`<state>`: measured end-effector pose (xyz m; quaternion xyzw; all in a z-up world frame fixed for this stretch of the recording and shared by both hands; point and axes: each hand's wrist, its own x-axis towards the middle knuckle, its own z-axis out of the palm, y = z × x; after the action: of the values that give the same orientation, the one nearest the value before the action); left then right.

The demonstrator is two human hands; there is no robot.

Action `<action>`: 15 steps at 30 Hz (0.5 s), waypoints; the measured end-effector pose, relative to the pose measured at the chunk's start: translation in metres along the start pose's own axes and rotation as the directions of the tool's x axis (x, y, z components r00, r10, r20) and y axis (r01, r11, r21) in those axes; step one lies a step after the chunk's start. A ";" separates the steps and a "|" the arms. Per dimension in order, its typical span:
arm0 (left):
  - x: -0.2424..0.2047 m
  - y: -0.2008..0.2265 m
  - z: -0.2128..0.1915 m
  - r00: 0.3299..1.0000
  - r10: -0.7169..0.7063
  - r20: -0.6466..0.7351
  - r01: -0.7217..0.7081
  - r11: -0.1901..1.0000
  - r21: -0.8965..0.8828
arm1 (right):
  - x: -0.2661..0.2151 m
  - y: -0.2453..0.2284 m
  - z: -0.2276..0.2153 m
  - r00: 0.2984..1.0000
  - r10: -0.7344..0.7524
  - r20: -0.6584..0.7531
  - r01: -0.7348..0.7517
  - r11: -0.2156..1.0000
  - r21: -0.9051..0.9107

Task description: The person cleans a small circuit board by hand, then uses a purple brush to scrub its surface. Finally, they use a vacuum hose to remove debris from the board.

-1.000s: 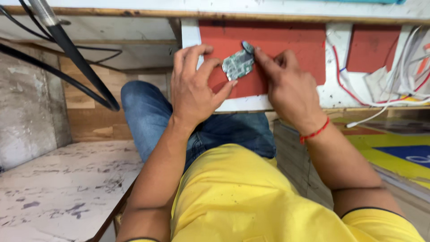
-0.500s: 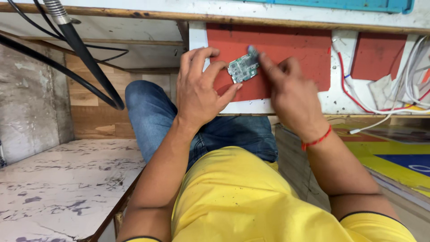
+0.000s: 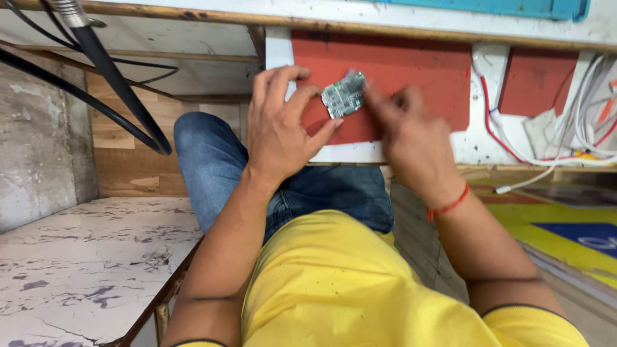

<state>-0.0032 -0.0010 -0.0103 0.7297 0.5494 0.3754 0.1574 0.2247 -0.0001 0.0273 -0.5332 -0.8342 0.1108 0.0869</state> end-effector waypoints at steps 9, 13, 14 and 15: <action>0.000 0.000 -0.002 0.999 -0.027 0.021 0.028 1.000 -0.010 | 0.012 -0.005 -0.006 0.988 -0.121 0.101 0.106 0.983 0.147; -0.003 0.004 -0.001 0.999 -0.038 0.037 0.039 0.999 -0.009 | 0.000 -0.001 -0.005 0.999 -0.013 0.044 0.011 0.999 0.043; 0.000 0.003 -0.001 0.999 -0.032 0.037 0.032 0.999 0.004 | 0.003 0.000 -0.004 0.999 -0.041 0.015 0.041 0.998 0.046; 0.002 0.003 -0.001 0.999 -0.025 0.036 0.024 1.000 0.017 | 0.005 0.001 -0.005 0.997 -0.070 -0.015 0.071 0.996 0.048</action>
<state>-0.0018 0.0000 -0.0069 0.7308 0.5585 0.3556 0.1659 0.2248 0.0050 0.0316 -0.5019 -0.8489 0.1245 0.1092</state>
